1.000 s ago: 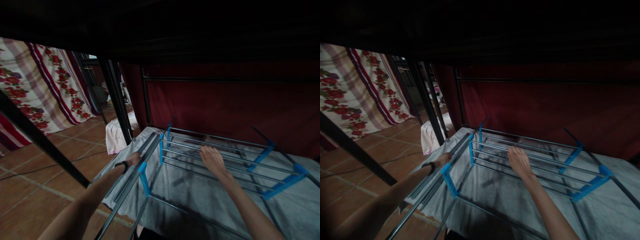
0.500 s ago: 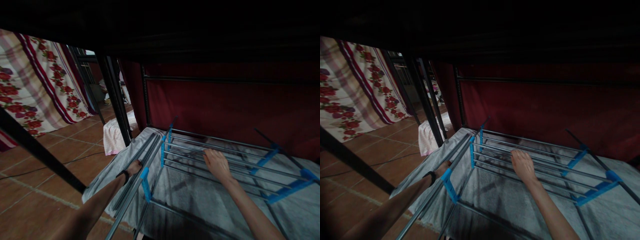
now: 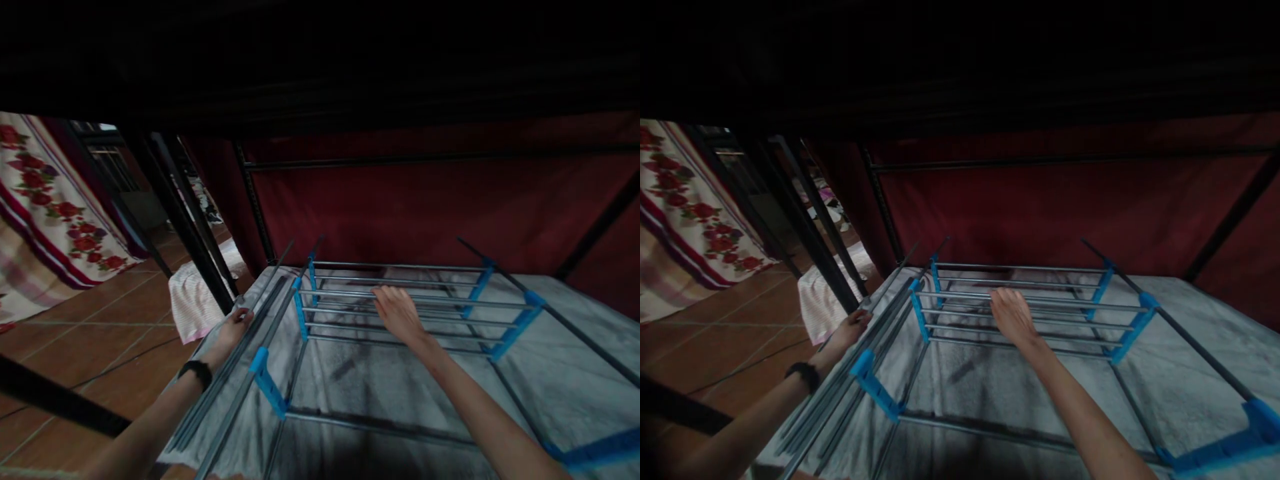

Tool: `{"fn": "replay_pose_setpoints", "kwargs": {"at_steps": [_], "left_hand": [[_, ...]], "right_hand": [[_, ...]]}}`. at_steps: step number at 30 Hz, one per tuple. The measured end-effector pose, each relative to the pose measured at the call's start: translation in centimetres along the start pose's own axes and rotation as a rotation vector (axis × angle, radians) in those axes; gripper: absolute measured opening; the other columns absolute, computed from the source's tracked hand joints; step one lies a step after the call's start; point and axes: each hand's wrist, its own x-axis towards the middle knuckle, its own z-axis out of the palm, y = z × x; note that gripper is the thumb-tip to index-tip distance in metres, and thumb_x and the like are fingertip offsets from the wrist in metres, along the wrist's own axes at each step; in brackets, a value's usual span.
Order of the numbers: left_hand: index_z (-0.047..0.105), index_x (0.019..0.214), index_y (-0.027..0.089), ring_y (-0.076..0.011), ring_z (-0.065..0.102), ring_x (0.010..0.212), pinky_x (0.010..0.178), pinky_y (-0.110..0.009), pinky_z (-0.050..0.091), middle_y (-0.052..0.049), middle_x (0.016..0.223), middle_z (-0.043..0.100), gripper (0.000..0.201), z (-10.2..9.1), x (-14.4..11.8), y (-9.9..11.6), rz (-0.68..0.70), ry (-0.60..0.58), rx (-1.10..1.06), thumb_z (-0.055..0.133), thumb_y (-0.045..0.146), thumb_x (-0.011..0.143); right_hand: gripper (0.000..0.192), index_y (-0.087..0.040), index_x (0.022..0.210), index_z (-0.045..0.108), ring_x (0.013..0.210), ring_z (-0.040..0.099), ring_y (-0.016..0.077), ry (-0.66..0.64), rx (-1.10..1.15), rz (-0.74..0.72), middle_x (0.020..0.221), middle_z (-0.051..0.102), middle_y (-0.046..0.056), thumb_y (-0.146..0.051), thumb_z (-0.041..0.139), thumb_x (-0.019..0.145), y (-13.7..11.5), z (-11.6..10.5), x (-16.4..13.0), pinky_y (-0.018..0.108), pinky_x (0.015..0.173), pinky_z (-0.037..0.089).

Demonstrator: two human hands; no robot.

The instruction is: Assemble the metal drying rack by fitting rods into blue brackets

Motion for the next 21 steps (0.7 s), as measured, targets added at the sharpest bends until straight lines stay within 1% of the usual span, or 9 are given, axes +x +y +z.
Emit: {"fn": "replay_pose_setpoints", "kwargs": {"at_steps": [3, 5, 7, 10, 12, 13, 16, 18, 21], "left_hand": [[0.066, 0.085, 0.022, -0.0206, 0.062, 0.069, 0.059, -0.029, 0.051, -0.001, 0.067, 0.065, 0.044, -1.5, 0.0, 3.2, 0.045, -0.087, -0.078, 0.069, 0.061, 0.065], [0.069, 0.087, 0.023, -0.0218, 0.062, 0.075, 0.063, -0.030, 0.053, -0.002, 0.075, 0.069, 0.050, -2.4, -0.4, 5.7, 0.078, -0.138, -0.140, 0.073, 0.065, 0.059], [0.069, 0.087, 0.025, -0.0226, 0.062, 0.076, 0.065, -0.031, 0.054, -0.002, 0.076, 0.069, 0.054, -3.2, -0.8, 8.1, 0.117, -0.198, -0.162, 0.075, 0.067, 0.054], [0.070, 0.086, 0.026, -0.0233, 0.062, 0.077, 0.069, -0.034, 0.056, -0.001, 0.076, 0.070, 0.060, -4.3, -1.3, 11.3, 0.211, -0.264, -0.106, 0.077, 0.071, 0.048], [0.071, 0.084, 0.027, -0.0214, 0.063, 0.077, 0.071, -0.036, 0.057, 0.003, 0.077, 0.071, 0.060, -4.7, -1.4, 13.0, 0.330, -0.309, -0.044, 0.075, 0.076, 0.048], [0.071, 0.084, 0.029, -0.0197, 0.064, 0.078, 0.074, -0.037, 0.057, 0.006, 0.079, 0.072, 0.059, -4.8, -1.4, 13.8, 0.404, -0.344, -0.014, 0.073, 0.078, 0.052], [0.072, 0.086, 0.034, -0.0190, 0.067, 0.082, 0.079, -0.045, 0.057, 0.016, 0.082, 0.072, 0.056, -4.3, -1.4, 15.6, 0.557, -0.450, 0.075, 0.066, 0.081, 0.058], [0.073, 0.090, 0.036, -0.0220, 0.069, 0.085, 0.081, -0.045, 0.058, 0.016, 0.086, 0.074, 0.058, -3.5, -1.6, 16.8, 0.595, -0.507, 0.155, 0.063, 0.083, 0.058], [0.074, 0.105, 0.035, -0.0243, 0.071, 0.094, 0.086, -0.040, 0.059, 0.011, 0.100, 0.077, 0.055, -1.8, -2.7, 18.9, 0.633, -0.616, 0.331, 0.057, 0.076, 0.073]], "right_hand": [[0.038, -0.021, 0.136, 0.054, 0.124, 0.051, 0.0240, 0.106, 0.065, -0.016, 0.134, 0.060, 0.011, -0.019, 0.041, 0.099, -0.1, 0.3, -0.8, 0.039, 0.104, 0.038], [0.043, -0.022, 0.141, 0.051, 0.134, 0.044, 0.0247, 0.184, 0.111, 0.004, 0.143, 0.054, 0.011, -0.018, 0.042, 0.099, -0.1, 0.6, -1.7, 0.042, 0.111, 0.036], [0.046, -0.023, 0.143, 0.049, 0.138, 0.041, 0.0251, 0.253, 0.161, 0.048, 0.145, 0.051, 0.011, -0.017, 0.041, 0.098, 0.1, 0.8, -2.8, 0.044, 0.114, 0.036], [0.049, -0.024, 0.144, 0.049, 0.137, 0.043, 0.0248, 0.341, 0.257, 0.115, 0.144, 0.050, 0.011, -0.015, 0.039, 0.097, 0.3, 1.0, -5.1, 0.047, 0.115, 0.037], [0.050, -0.025, 0.144, 0.048, 0.135, 0.046, 0.0236, 0.371, 0.357, 0.167, 0.142, 0.052, 0.011, -0.015, 0.038, 0.096, 0.4, 1.0, -6.9, 0.046, 0.115, 0.039], [0.050, -0.026, 0.143, 0.048, 0.134, 0.047, 0.0229, 0.373, 0.419, 0.199, 0.141, 0.053, 0.010, -0.015, 0.038, 0.096, 0.4, 1.0, -7.8, 0.045, 0.114, 0.041], [0.047, -0.027, 0.139, 0.051, 0.123, 0.056, 0.0217, 0.364, 0.656, 0.345, 0.133, 0.058, 0.009, -0.018, 0.041, 0.094, 0.5, 1.5, -10.3, 0.042, 0.106, 0.049], [0.044, -0.027, 0.133, 0.055, 0.107, 0.063, 0.0205, 0.384, 0.859, 0.500, 0.126, 0.062, 0.008, -0.021, 0.046, 0.090, 0.8, 2.0, -11.7, 0.039, 0.094, 0.054], [0.042, -0.027, 0.124, 0.060, 0.085, 0.065, 0.0188, 0.462, 1.219, 0.745, 0.111, 0.068, 0.005, -0.028, 0.057, 0.082, 1.7, 2.2, -13.4, 0.035, 0.077, 0.056]]}}
